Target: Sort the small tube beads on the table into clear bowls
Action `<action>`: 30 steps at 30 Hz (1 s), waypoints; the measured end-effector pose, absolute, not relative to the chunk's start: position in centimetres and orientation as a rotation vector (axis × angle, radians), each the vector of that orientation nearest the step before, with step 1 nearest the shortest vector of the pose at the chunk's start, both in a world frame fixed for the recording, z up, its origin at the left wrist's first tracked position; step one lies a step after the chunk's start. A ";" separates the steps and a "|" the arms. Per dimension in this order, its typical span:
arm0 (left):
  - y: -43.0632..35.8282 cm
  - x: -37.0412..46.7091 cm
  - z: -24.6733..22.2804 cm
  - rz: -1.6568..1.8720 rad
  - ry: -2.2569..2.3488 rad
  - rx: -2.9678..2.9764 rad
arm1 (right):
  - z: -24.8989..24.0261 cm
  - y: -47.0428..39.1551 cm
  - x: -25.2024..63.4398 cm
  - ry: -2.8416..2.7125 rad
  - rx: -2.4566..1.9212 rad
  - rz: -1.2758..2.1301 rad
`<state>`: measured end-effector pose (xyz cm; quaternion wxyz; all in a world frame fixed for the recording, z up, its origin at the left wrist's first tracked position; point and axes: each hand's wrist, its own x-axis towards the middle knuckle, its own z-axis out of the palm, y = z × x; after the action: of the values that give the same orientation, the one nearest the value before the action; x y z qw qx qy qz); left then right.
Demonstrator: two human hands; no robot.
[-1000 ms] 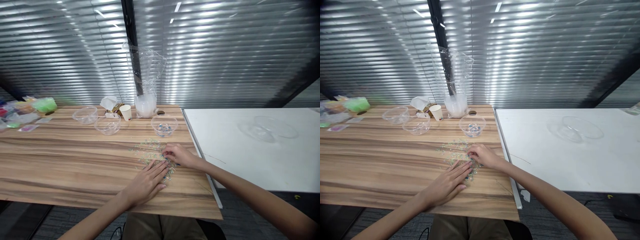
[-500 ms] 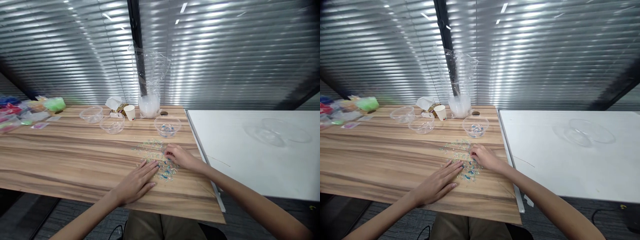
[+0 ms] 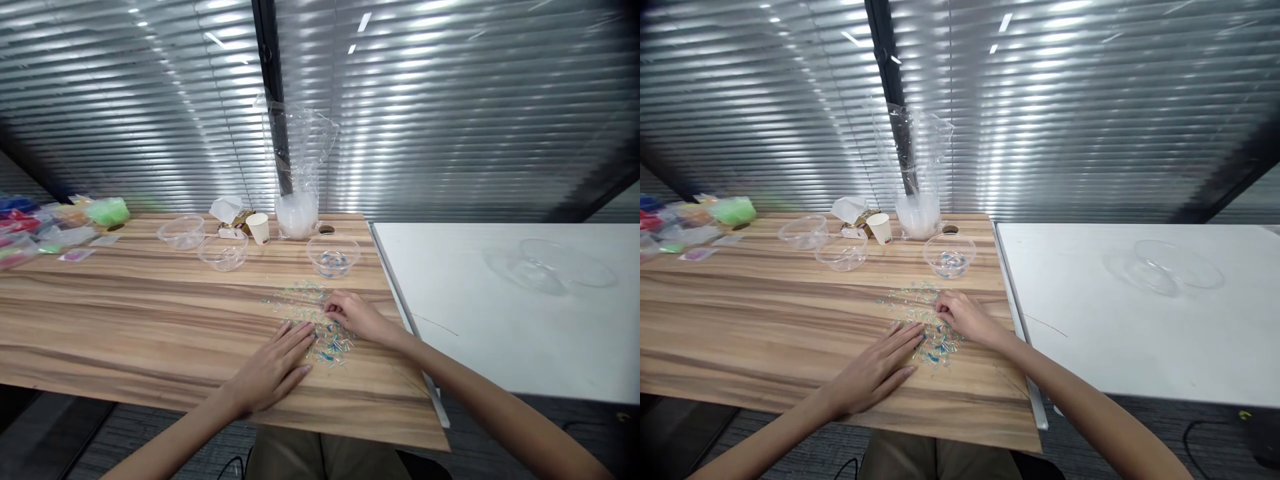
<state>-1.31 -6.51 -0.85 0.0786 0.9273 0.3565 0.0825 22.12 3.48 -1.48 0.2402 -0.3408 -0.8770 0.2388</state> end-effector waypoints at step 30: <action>-7.0 -1.5 -1.2 0.335 1.174 2.749 | -1.6 3.3 22.1 -2.401 -0.969 0.616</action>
<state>-1.47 -6.95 -1.21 0.0668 0.9119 0.3894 0.1113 22.12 3.34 -1.56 0.2375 -0.3537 -0.8763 0.2249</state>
